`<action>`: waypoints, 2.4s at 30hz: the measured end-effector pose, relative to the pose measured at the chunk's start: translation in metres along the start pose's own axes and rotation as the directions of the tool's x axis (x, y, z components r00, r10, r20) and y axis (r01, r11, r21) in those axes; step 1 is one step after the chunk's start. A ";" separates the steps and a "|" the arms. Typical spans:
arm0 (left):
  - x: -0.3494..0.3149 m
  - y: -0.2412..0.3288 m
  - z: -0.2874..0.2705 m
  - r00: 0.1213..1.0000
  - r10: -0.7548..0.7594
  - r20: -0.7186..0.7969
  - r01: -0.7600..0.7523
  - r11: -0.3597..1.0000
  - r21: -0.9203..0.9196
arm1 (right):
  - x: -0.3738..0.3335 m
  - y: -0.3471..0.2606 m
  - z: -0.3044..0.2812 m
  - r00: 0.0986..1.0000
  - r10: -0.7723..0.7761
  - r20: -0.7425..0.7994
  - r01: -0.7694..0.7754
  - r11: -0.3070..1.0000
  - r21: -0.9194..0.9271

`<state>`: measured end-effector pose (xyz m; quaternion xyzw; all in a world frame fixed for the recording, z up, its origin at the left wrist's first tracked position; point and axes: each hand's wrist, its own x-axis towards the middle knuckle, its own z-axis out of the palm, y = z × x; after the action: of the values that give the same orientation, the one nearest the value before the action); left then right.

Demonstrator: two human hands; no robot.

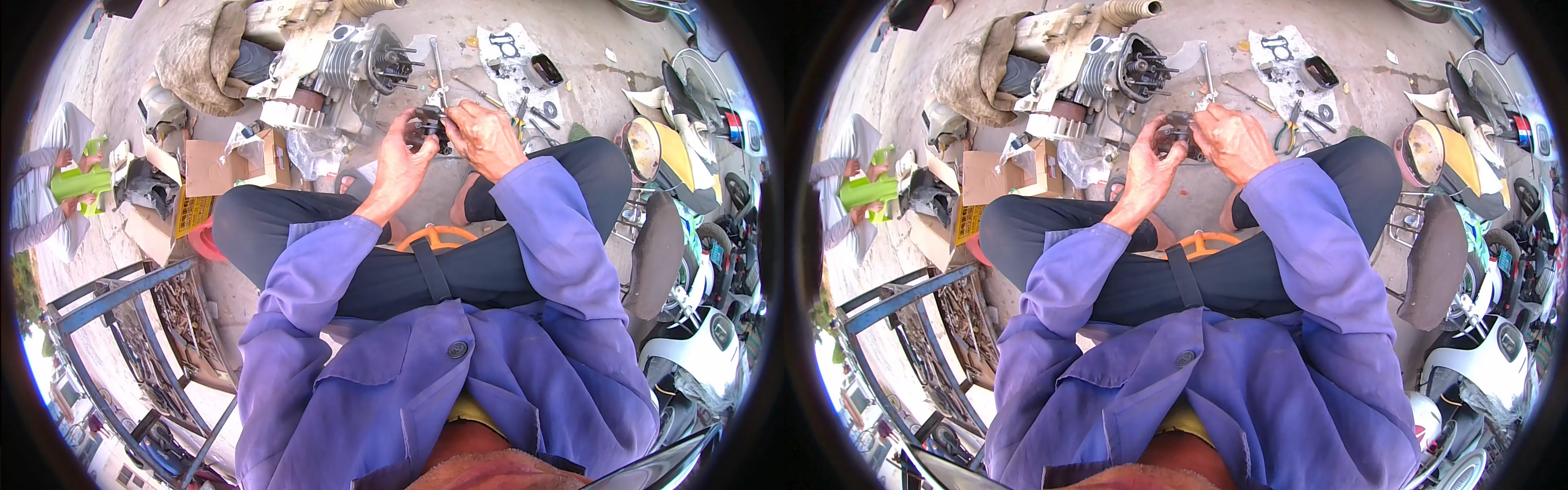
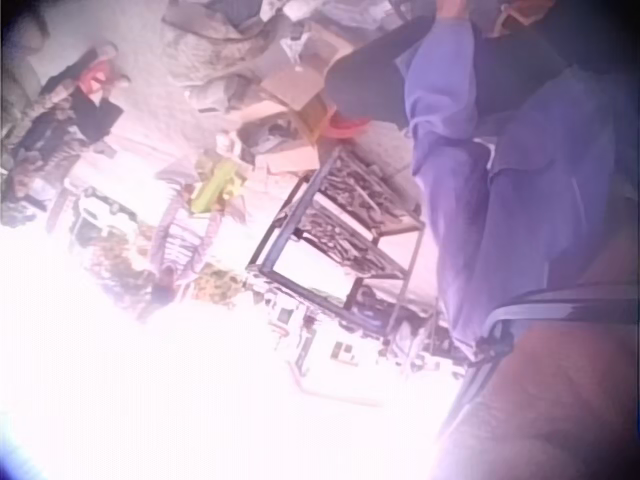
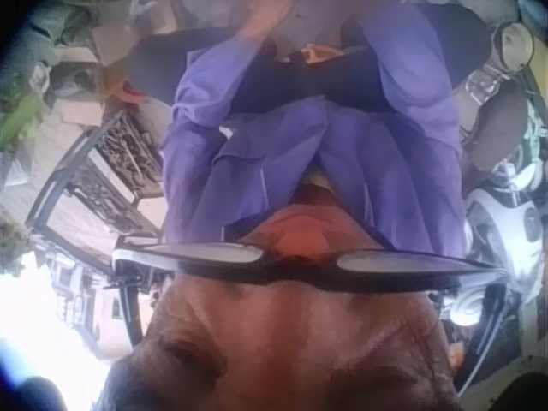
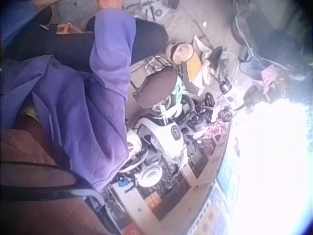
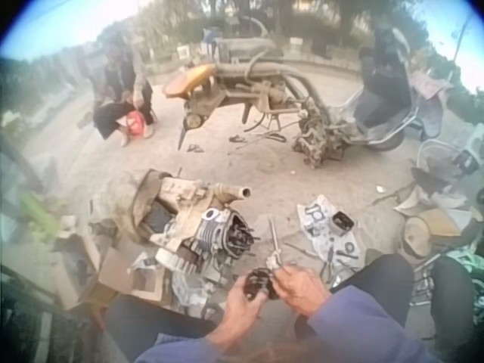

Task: The person sits on a low stool and assembles a small engine component, likely a cylinder head, using a wrench and pliers. They tighten bolts and adjust parts by hand, occasionally picking up tools from the ground.

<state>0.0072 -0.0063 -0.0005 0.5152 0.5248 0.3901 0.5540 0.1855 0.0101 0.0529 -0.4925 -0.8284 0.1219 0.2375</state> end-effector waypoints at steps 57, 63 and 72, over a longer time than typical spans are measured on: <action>0.019 -0.007 -0.017 0.979 -0.171 0.110 0.189 0.563 -0.805 | -0.012 -0.012 -0.012 0.992 0.122 -0.018 -0.117 0.979 0.166; 0.015 -0.004 -0.015 0.986 -0.158 0.053 0.142 0.633 -0.761 | -0.013 -0.014 -0.009 0.998 0.010 -0.062 -0.014 0.998 -0.057; 0.013 -0.001 -0.009 0.994 -0.108 -0.022 0.066 0.741 -0.668 | -0.017 -0.011 0.001 1.000 0.022 0.001 -0.022 0.996 -0.084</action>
<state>0.0001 0.0076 -0.0034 0.2470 0.3906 0.5405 0.7030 0.1831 -0.0100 0.0526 -0.5110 -0.8274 0.0902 0.2147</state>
